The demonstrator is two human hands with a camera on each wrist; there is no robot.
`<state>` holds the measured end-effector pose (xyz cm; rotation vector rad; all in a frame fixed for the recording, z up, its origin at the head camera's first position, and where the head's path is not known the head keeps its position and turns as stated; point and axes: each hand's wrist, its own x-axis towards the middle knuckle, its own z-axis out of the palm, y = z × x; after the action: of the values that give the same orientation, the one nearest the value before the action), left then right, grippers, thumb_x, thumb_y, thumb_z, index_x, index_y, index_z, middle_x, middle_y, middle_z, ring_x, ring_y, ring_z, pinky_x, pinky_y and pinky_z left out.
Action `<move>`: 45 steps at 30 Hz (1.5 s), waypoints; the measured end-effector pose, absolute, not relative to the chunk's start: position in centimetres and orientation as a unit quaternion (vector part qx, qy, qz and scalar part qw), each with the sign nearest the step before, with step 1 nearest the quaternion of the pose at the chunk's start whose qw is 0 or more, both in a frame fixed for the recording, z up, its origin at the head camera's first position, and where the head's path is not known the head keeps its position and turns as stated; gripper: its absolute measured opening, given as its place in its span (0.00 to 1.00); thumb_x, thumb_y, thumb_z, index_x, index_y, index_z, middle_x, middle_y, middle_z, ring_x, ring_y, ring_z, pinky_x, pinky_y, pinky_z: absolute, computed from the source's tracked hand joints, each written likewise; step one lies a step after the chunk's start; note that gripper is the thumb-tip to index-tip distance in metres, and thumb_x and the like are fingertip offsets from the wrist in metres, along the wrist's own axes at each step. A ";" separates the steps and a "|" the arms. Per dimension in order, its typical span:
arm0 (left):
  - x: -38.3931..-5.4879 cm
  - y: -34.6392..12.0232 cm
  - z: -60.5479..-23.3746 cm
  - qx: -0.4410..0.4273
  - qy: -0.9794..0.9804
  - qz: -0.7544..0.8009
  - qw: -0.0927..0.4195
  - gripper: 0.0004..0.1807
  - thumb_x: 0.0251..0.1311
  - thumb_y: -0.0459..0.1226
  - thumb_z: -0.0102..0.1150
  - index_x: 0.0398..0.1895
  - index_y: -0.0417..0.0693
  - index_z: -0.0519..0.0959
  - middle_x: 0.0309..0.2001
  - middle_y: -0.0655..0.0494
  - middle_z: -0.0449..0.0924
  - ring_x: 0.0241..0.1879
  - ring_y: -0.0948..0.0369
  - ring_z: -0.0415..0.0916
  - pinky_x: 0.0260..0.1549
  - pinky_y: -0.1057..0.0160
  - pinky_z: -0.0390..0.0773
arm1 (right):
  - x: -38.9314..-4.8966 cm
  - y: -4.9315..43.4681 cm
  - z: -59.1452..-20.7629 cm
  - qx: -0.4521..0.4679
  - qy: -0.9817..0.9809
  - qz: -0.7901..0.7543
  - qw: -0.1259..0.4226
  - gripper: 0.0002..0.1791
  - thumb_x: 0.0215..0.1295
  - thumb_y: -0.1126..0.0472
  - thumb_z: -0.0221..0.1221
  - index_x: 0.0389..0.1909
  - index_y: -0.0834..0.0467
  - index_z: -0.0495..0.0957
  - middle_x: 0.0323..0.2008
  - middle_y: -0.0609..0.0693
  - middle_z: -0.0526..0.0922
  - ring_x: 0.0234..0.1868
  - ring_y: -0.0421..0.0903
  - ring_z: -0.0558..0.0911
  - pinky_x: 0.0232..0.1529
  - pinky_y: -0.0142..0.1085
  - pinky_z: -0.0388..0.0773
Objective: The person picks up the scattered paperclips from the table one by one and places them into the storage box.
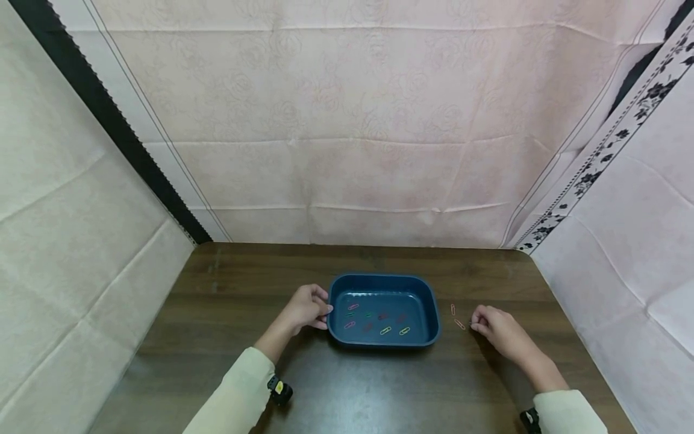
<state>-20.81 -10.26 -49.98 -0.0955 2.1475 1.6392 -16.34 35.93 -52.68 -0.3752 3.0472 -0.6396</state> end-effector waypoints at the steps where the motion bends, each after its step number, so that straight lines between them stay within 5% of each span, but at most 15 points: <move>1: -20.8 -10.3 -50.0 -0.034 0.775 0.592 0.217 0.16 0.70 0.28 0.60 0.57 0.31 0.72 0.39 0.36 0.81 0.29 0.55 0.80 0.31 0.58 0.91 | -16.5 35.9 -52.5 -0.120 0.971 -0.206 0.002 0.08 0.66 0.65 0.67 0.33 0.52 0.77 0.28 0.43 0.75 0.30 0.38 0.72 0.28 0.31 0.72; 27: -20.7 -10.2 -49.8 -0.036 0.778 0.589 0.215 0.15 0.71 0.28 0.60 0.57 0.33 0.72 0.39 0.38 0.80 0.30 0.54 0.80 0.31 0.58 0.91 | -19.7 33.1 -49.5 -0.179 0.946 -0.270 -0.026 0.05 0.69 0.63 0.66 0.34 0.52 0.80 0.28 0.40 0.80 0.31 0.34 0.76 0.32 0.30 0.78; 45: -20.5 -10.2 -49.7 -0.037 0.781 0.586 0.213 0.15 0.71 0.28 0.60 0.57 0.33 0.72 0.37 0.41 0.80 0.30 0.54 0.80 0.31 0.58 0.90 | -21.6 29.3 -47.9 -0.252 0.919 -0.304 0.005 0.04 0.69 0.64 0.66 0.35 0.53 0.81 0.32 0.40 0.80 0.34 0.35 0.77 0.34 0.29 0.80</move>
<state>-20.53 -10.23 -49.74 -0.1014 2.1683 1.6255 -21.57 29.27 -47.86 -0.7884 2.8767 -0.9514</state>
